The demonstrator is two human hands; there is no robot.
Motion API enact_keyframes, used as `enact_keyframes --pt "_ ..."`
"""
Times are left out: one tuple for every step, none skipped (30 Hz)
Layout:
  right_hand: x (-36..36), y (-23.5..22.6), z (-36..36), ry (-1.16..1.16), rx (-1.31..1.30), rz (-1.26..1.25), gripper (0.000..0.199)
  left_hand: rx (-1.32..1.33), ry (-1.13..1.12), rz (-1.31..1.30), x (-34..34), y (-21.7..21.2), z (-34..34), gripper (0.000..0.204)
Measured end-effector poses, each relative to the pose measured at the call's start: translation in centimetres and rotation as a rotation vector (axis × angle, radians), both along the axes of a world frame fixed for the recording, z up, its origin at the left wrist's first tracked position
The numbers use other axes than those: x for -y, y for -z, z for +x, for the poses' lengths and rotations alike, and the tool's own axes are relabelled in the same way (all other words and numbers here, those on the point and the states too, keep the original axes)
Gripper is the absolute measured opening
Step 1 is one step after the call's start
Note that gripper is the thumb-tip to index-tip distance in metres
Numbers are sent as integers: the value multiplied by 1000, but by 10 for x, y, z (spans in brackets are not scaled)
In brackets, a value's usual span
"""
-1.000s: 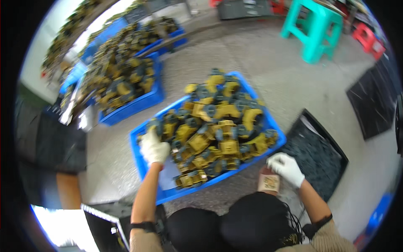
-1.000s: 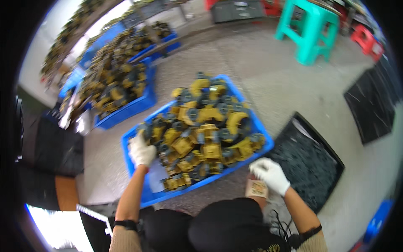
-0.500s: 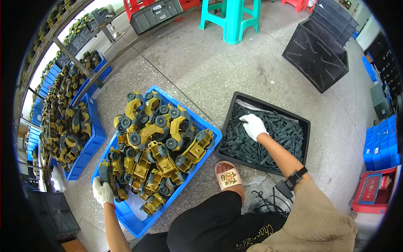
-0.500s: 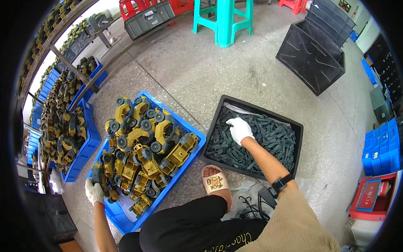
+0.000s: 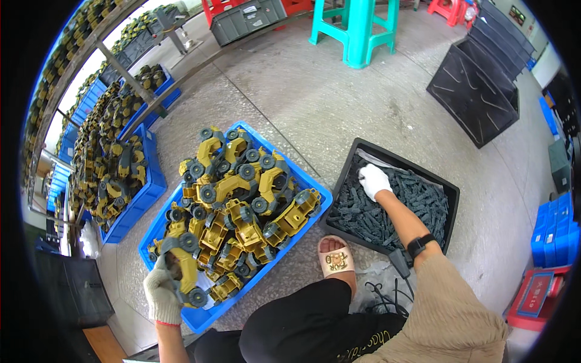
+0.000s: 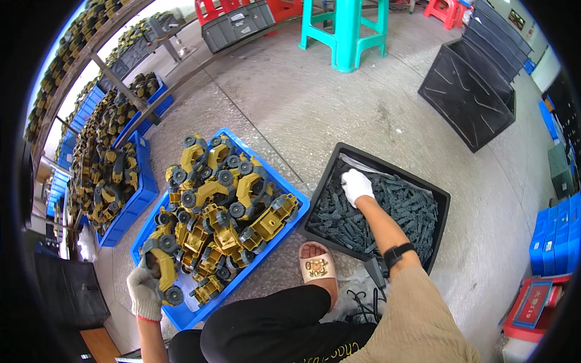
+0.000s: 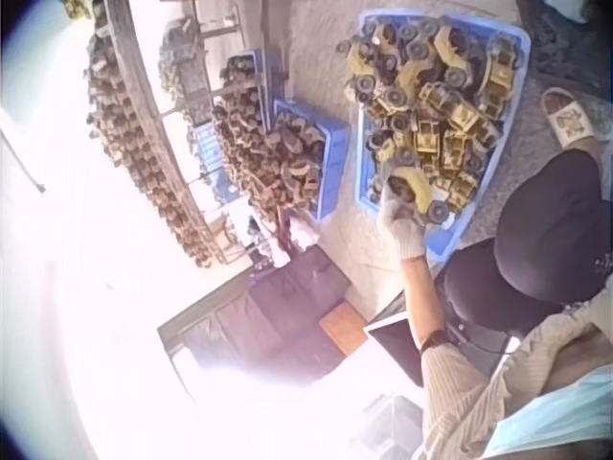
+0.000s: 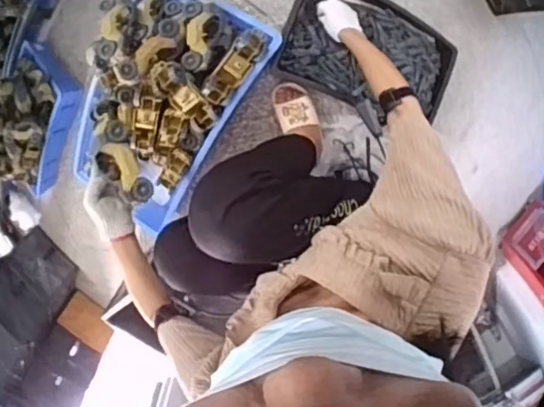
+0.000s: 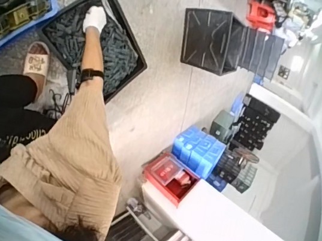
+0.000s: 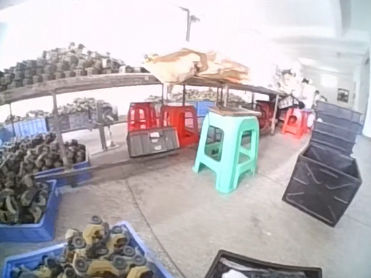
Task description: Picking up toy excavators from a blue bin, inspecting them, and placing them into a larger black crate.
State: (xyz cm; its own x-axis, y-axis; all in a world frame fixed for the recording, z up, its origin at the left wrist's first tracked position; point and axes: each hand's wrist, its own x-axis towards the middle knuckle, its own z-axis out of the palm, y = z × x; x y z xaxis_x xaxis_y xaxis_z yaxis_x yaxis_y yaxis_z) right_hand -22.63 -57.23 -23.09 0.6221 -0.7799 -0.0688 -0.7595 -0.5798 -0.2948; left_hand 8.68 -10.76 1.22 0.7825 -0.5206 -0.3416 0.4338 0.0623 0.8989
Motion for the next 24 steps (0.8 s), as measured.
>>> enact_keyframes --pt "8 13 -17 72 128 25 15 -4 -25 -8 17 0 -9 49" --pt "2 10 -17 157 318 89 14 15 33 31 18 1 -10 45" --pt "-4 6 -17 242 505 157 13 32 91 70 18 2 -11 42" --pt "-16 -10 -17 333 737 501 14 34 196 106 25 -7 -18 41" --pt "-32 -37 -15 423 953 854 15 34 301 140 37 -15 -26 40" --pt "-50 -64 -11 403 1104 1102 15 38 305 162 47 -18 -35 38" --pt "-65 -84 -11 372 1197 1296 14 6 338 196 60 -23 -42 41" --pt "-82 -101 -5 294 1271 1461 13 -40 387 175 65 -20 -43 42" --pt "-98 -119 -1 234 1303 1564 13 12 462 180 75 -16 -44 43" --pt "-115 -139 8 124 1342 1616 12 -37 495 227 83 -18 -46 43" --pt "-133 -155 19 10 1377 1677 12 -21 530 166 91 -23 -52 42" --pt "-149 -167 30 -51 1377 1694 12 -83 571 105 96 -30 -57 42" --pt "-162 -176 37 -98 1370 1699 12 -151 538 66 99 -20 -62 39" --pt "-176 -193 44 -135 1339 1671 10 -155 533 76 101 -12 -67 39" --pt "-186 -206 49 -163 1205 1598 12 -160 528 85 99 -9 -70 38" --pt "-194 -216 54 -210 1159 1568 14 -90 556 140 97 -14 -74 39" --pt "-201 -223 60 -256 1113 1537 16 -20 582 197 94 -21 -79 39" --pt "-207 -222 67 -236 1103 1485 20 -28 544 201 93 -30 -82 28" --pt "-210 -224 70 -245 1095 1484 20 -27 535 194 93 -38 -84 28" --pt "-212 -225 73 -190 1060 1461 20 86 563 273 92 -44 -86 27" --pt "-215 -226 75 -134 1025 1437 19 199 589 353 92 -46 -88 25" --pt "-220 -226 79 -89 1058 1403 20 289 503 338 91 -43 -93 19" --pt "-222 -226 81 -97 1054 1403 20 290 495 335 90 -39 -92 19" --pt "-224 -225 83 -67 1041 1364 21 445 539 405 88 -33 -90 18"
